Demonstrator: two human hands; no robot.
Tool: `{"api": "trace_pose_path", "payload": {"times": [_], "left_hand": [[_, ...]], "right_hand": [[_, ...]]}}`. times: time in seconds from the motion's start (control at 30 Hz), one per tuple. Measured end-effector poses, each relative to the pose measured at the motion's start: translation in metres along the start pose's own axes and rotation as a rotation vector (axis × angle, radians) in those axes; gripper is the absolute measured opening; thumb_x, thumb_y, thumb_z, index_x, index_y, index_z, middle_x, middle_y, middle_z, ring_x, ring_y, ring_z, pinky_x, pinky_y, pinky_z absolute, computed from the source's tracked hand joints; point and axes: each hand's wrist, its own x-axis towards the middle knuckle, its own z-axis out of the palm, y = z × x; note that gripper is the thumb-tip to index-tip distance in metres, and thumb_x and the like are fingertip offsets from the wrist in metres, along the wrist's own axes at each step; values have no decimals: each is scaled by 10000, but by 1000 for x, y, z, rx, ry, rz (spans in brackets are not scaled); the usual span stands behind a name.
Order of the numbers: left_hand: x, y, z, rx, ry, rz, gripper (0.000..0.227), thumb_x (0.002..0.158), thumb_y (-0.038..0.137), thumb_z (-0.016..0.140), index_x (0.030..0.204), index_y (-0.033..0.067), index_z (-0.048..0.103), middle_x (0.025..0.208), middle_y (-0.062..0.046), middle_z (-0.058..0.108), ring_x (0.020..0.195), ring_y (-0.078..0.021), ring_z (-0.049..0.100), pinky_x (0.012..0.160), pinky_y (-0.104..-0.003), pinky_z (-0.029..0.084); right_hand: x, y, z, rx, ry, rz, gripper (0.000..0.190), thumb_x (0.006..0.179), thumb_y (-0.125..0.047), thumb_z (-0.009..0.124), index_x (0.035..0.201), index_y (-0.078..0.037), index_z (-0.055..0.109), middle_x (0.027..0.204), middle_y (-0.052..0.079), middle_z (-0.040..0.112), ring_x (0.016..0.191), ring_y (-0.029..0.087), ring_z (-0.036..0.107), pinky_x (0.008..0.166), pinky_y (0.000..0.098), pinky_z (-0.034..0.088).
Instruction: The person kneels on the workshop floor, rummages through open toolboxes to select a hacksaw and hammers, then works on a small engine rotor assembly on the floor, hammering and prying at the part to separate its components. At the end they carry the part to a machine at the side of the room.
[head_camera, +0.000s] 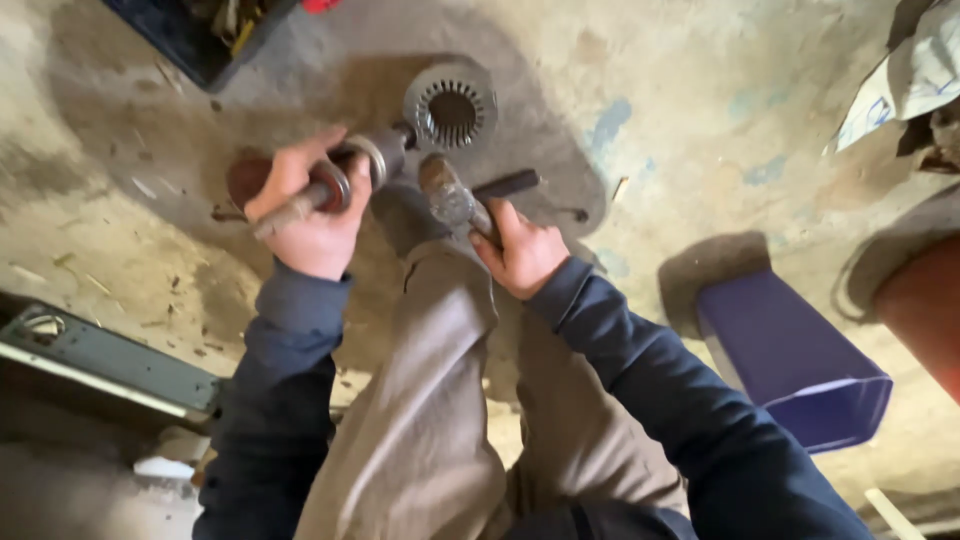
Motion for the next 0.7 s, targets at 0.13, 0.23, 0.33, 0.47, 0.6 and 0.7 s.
{"api": "trace_pose_path", "payload": {"times": [0.13, 0.23, 0.33, 0.47, 0.6, 0.7], "left_hand": [[13, 4, -1, -37, 6, 8, 329, 973, 118, 866, 1248, 53, 696, 1093, -102, 737, 868, -227, 681, 851, -336, 583], [13, 5, 0, 9, -1, -6, 315, 951, 133, 869, 1216, 61, 715, 1019, -97, 728, 820, -224, 668, 814, -340, 575], [1, 0, 2, -1, -1, -77, 308, 945, 146, 870, 1201, 63, 722, 966, -92, 718, 793, -214, 665, 779, -331, 571], [11, 5, 1, 52, 34, 3, 297, 954, 145, 873, 1202, 77, 722, 991, -97, 724, 805, -201, 669, 778, -322, 564], [9, 4, 3, -86, 24, -24, 323, 965, 125, 854, 1241, 64, 697, 1045, -93, 734, 815, -187, 657, 813, -316, 574], [-2, 8, -4, -30, -18, -113, 297, 939, 116, 871, 1191, 61, 722, 833, -68, 662, 705, -175, 622, 720, -309, 547]], "right_hand": [[23, 3, -1, 13, -12, -34, 429, 975, -334, 663, 1287, -67, 539, 888, 219, 703, 745, 437, 687, 642, 523, 559], [20, 5, 0, -5, -48, -10, 426, 974, -334, 668, 1278, -63, 541, 907, 225, 705, 728, 442, 683, 633, 528, 554], [16, 4, -1, 49, 5, -83, 423, 972, -326, 659, 1277, -62, 532, 954, 227, 712, 741, 440, 687, 636, 514, 565], [19, 6, 13, -6, -29, -22, 420, 972, -347, 663, 1256, -66, 534, 909, 228, 706, 749, 453, 679, 641, 538, 550], [22, -4, -5, 39, 14, -20, 419, 984, -340, 641, 1287, -72, 530, 884, 214, 710, 748, 441, 691, 646, 533, 556], [14, 2, -1, 41, 51, -50, 410, 996, -364, 654, 1274, -89, 532, 854, 221, 700, 744, 445, 691, 661, 527, 564]]}}
